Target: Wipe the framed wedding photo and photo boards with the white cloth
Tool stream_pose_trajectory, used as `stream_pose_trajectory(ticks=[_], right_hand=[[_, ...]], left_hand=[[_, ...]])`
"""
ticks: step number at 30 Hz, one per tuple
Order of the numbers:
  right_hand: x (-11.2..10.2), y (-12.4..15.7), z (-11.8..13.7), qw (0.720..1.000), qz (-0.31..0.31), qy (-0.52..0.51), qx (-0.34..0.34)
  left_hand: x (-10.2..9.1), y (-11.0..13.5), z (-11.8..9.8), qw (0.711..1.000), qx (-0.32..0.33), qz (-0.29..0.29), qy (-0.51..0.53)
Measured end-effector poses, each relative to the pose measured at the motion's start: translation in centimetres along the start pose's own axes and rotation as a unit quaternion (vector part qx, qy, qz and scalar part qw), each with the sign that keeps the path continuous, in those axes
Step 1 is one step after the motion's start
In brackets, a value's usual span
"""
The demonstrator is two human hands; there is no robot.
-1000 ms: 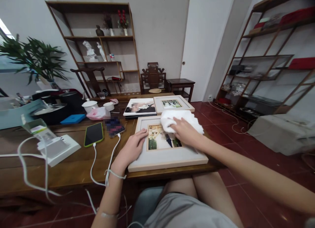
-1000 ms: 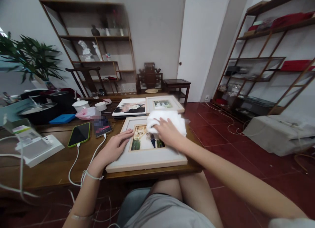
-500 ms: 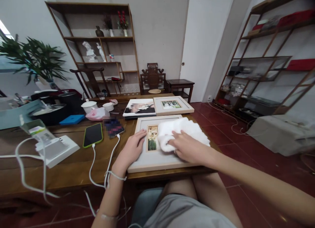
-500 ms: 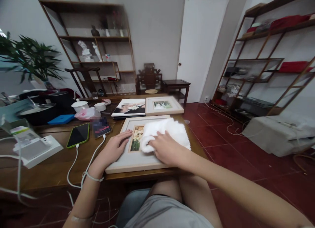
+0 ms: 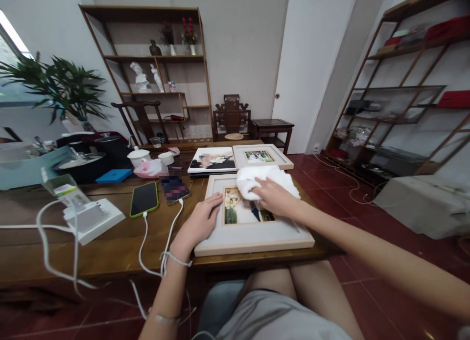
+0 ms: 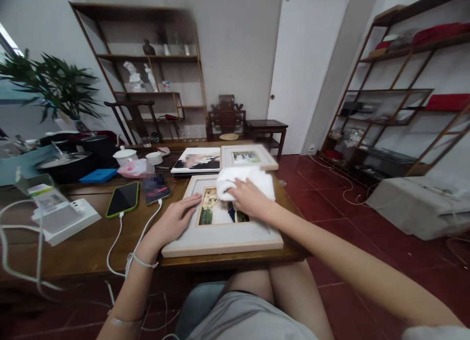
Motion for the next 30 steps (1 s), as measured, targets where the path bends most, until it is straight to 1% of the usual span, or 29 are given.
stream_pose_trajectory(ticks=[2, 4, 6, 8, 11, 13, 15, 17, 19, 21, 24, 27, 30], right_hand=[[0.1, -2.0, -1.9, 1.000, -0.010, 0.006, 0.019], [0.2, -3.4, -2.9, 1.000, -0.012, 0.005, 0.025], [0.4, -4.0, -2.6, 1.000, -0.003, 0.001, 0.017], [0.7, -3.4, -1.2, 1.000, 0.015, -0.007, -0.006], [0.3, -0.6, 2.5, 0.998, 0.038, -0.020, -0.045], [-1.0, 2.0, 5.2, 0.996, 0.046, -0.037, -0.068], [-2.3, 4.8, 7.7, 0.991, 0.070, -0.068, -0.093], [-3.8, 6.9, 9.4, 0.986, 0.071, -0.103, -0.110], [-4.5, 8.1, 10.2, 0.983, 0.059, -0.127, -0.118], [-4.1, 8.2, 9.8, 0.984, 0.049, -0.134, -0.103], [-2.1, 6.5, 7.3, 0.992, 0.041, -0.109, -0.049], [-0.6, 3.3, 4.2, 0.997, 0.011, -0.069, -0.010], [-0.1, -0.6, 1.8, 0.999, -0.019, -0.036, 0.012]], left_hand=[[-0.1, 0.0, 0.0, 1.000, -0.003, 0.003, 0.001], [-0.1, 0.0, -0.1, 1.000, -0.008, 0.004, 0.004], [-0.1, 0.0, -0.1, 1.000, -0.012, 0.005, 0.008], [0.0, -0.1, 0.0, 1.000, -0.013, 0.002, 0.009], [0.2, -0.1, 0.1, 1.000, -0.012, -0.001, 0.009], [0.3, -0.1, 0.2, 1.000, -0.011, -0.005, 0.006], [0.3, -0.1, 0.3, 1.000, -0.009, -0.010, 0.002], [0.3, -0.1, 0.4, 1.000, -0.008, -0.015, -0.003], [0.3, 0.0, 0.3, 1.000, -0.006, -0.015, -0.006], [0.3, 0.0, 0.3, 1.000, -0.006, -0.011, -0.006], [0.4, -0.1, 0.4, 1.000, -0.009, -0.002, -0.002], [0.5, 0.1, 0.3, 1.000, -0.011, 0.009, 0.002], [0.1, 0.3, 0.1, 1.000, -0.009, -0.004, 0.011]])
Point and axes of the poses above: each hand's wrist, its own y-axis away from the middle knuckle, its own x-axis out of the palm, z = x × y, the point moved 8 cm from there along -y, towards the middle knuckle, and after that the axes turned 3 degrees about x, right-handed, at the moved point
